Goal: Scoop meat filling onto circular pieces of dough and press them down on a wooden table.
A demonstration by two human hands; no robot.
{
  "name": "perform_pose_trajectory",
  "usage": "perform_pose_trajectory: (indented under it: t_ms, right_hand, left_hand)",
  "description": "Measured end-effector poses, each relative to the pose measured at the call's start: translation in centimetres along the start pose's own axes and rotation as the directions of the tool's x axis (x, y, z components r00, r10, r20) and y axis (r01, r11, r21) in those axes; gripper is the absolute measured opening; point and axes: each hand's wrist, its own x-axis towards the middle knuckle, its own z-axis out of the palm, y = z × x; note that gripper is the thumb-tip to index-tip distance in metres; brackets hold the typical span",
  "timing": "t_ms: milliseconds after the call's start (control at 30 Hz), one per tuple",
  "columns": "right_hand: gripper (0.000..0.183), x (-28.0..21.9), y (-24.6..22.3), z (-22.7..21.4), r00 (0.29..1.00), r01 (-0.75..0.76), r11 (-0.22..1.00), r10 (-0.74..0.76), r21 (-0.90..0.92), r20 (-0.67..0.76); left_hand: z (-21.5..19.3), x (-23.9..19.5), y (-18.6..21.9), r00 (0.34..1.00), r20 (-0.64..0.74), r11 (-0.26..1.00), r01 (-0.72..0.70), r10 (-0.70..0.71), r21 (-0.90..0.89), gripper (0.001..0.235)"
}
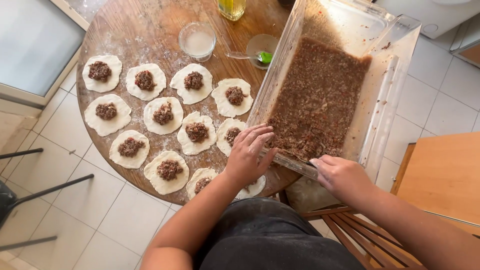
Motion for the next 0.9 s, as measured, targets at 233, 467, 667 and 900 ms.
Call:
perform_pose_trajectory:
  t_ms: [233, 467, 667, 900]
  right_hand:
    - [0.029, -2.2, 1.7, 3.4, 0.992, -0.078, 0.996, 0.073, 0.043, 0.1]
    - [0.044, -1.0, -0.9, -0.5, 0.985, 0.157, 0.982, -0.163, -0.105, -0.049]
    - [0.025, -1.9, 1.5, 3.0, 0.99, 0.102, 0.992, -0.109, -0.075, -0.088]
    - [0.031, 0.6, 3.2, -0.7, 0.91, -0.413, 0.681, 0.291, 0.604, 0.295]
  left_hand:
    - [-0.3, 0.3, 1.4, 0.939, 0.34, 0.999, 0.032, -0.045, 0.044, 0.069]
    - [2.1, -0.9, 0.7, 0.816, 0.574, 0.937, -0.253, 0.073, 0.241, 0.061]
    - [4.1, -1.5, -1.1, 0.946, 0.182, 0.955, -0.286, 0.268, 0.082, 0.052]
    - [-0.5, 0.8, 1.2, 0.893, 0.442, 0.992, 0.043, -0.091, 0.118, 0.088]
